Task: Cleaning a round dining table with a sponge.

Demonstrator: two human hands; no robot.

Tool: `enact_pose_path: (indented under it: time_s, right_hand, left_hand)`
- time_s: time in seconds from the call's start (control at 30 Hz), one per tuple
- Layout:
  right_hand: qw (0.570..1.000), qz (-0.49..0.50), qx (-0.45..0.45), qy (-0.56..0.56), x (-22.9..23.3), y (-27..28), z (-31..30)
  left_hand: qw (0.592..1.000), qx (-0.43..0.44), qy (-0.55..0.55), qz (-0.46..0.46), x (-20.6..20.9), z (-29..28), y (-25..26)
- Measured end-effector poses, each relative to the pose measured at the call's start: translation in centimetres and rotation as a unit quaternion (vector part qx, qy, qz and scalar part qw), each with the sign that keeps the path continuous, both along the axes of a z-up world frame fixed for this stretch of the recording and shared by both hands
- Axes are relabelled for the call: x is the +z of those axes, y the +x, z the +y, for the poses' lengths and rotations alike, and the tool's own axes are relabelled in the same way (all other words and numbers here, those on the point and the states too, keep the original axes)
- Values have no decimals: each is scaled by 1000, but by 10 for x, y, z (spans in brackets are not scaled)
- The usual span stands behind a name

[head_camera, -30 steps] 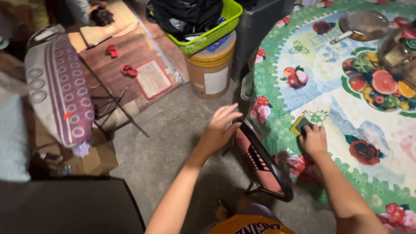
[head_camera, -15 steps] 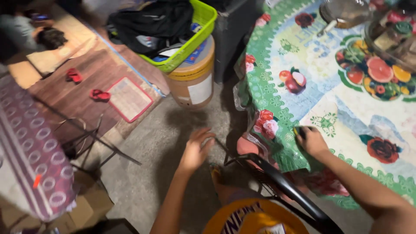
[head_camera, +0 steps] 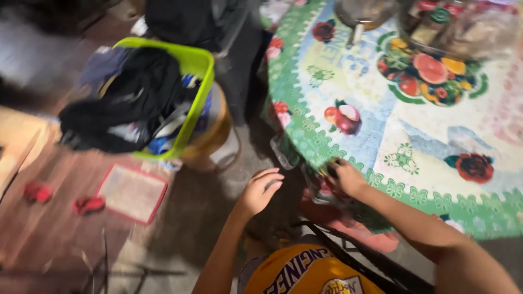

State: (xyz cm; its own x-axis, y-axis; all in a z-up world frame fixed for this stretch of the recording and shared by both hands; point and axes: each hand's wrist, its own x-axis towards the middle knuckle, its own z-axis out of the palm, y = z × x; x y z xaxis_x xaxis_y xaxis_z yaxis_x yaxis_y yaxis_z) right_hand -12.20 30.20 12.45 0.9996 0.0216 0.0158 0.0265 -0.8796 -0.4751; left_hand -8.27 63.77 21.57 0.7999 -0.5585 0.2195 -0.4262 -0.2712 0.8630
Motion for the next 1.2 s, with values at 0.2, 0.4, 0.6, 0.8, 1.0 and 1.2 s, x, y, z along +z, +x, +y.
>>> enact_pose_path:
  time_s: [0.2, 0.4, 0.6, 0.8, 1.0, 1.2]
  right_hand:
    - [957, 180, -192, -121, -73, -83, -143]
    - [896, 8, -436, -85, -67, -70, -82]
    - [913, 44, -388, -117, -96, 64, 38]
    - [939, -96, -322, -76, -43, 52, 94]
    - [792, 30, -593, -143, -57, -92, -5]
    - [835, -80, -540, -75, -103, 14, 15]
  left_hand:
    - [996, -63, 22, 62, -40, 35, 80]
    - [985, -169, 21, -1, -4, 26, 153]
    - [965, -236, -41, -105, 30, -14, 180]
    - [940, -333, -55, -43, 4, -15, 190]
    - [958, -287, -9, -4, -20, 22, 229]
    - [965, -262, -9, -4, -14, 0, 240]
